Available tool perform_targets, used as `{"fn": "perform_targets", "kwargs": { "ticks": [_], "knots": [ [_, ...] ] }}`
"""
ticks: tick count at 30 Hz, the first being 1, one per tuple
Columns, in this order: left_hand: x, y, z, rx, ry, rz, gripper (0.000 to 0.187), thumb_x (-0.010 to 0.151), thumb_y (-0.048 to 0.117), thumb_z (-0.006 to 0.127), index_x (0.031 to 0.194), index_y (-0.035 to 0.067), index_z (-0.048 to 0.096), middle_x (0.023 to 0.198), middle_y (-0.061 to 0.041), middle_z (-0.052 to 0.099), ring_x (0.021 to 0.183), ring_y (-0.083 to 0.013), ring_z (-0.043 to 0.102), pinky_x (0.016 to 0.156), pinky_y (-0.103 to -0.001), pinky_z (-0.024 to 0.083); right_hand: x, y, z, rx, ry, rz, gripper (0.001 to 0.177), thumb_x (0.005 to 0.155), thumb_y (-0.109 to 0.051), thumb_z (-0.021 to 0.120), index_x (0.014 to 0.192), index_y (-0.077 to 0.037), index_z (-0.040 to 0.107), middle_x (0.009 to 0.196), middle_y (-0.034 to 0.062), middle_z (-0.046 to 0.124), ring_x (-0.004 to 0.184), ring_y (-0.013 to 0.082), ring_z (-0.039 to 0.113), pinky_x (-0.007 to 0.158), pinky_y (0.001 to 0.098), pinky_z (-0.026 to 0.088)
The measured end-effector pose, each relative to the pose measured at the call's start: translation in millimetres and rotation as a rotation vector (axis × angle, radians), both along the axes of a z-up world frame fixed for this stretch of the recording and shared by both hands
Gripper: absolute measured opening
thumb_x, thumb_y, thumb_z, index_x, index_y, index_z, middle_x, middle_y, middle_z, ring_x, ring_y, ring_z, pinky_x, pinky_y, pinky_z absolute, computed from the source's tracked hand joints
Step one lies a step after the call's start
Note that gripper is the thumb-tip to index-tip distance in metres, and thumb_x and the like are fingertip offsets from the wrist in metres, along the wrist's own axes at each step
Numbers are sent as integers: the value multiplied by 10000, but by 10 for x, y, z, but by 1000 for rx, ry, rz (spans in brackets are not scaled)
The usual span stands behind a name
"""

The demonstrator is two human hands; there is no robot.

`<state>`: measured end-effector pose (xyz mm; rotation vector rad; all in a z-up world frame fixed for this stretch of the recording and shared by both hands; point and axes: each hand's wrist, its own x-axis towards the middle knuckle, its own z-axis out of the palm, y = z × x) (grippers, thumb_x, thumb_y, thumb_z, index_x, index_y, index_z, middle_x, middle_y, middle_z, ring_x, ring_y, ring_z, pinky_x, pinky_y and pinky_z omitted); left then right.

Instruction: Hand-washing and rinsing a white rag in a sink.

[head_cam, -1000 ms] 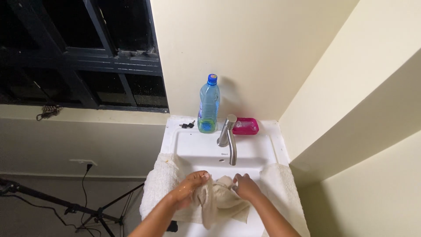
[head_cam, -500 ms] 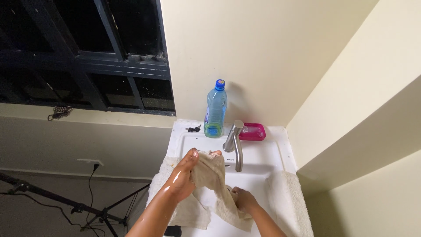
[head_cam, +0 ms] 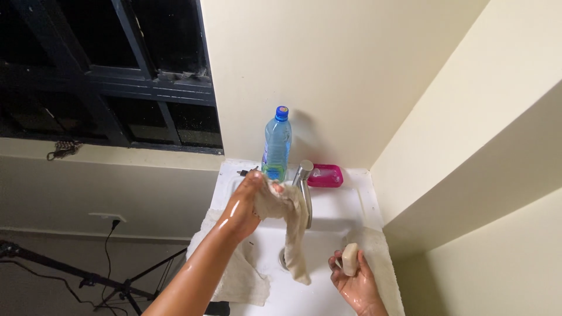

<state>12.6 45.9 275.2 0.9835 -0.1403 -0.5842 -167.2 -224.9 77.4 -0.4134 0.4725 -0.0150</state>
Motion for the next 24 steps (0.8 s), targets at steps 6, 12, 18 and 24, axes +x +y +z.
{"fn": "perform_targets", "kwargs": {
  "ticks": [6, 12, 18, 24],
  "knots": [
    [-19, -233, -329, 425, -496, -266, 338, 1086, 387, 484, 1121, 59, 557, 874, -81, 645, 821, -216, 614, 805, -424, 519, 191, 62, -298, 140, -154, 27, 337, 980, -421, 649, 1040, -95, 591, 1027, 72, 613, 742, 141, 576, 529, 228, 462],
    [-181, -191, 75, 689, -908, -322, 217, 933, 236, 698, 984, 28, 669, 916, -76, 726, 880, -227, 709, 797, -389, 551, 353, 481, 577, -30, -193, 205, 794, 840, -652, 656, 1358, -65, 523, 1184, 132, 654, 790, 169, 601, 611, 293, 517],
    [-366, -204, 84, 811, -1024, -404, 189, 878, 178, 739, 987, 31, 691, 923, -125, 753, 882, -300, 728, 784, -403, 556, 523, 788, 718, -634, -217, 691, 886, 709, -445, 840, 1443, -165, 428, 1297, 37, 623, 1124, 164, 647, 921, 363, 573],
    [-280, -45, 75, 839, -981, -356, 215, 910, 224, 705, 1007, 35, 670, 869, -125, 757, 802, -275, 730, 737, -399, 560, 667, 683, 766, -1192, 183, 730, 630, 833, -168, 789, 1393, -139, 502, 1206, 102, 687, 894, 198, 679, 778, 339, 586]
  ]
}}
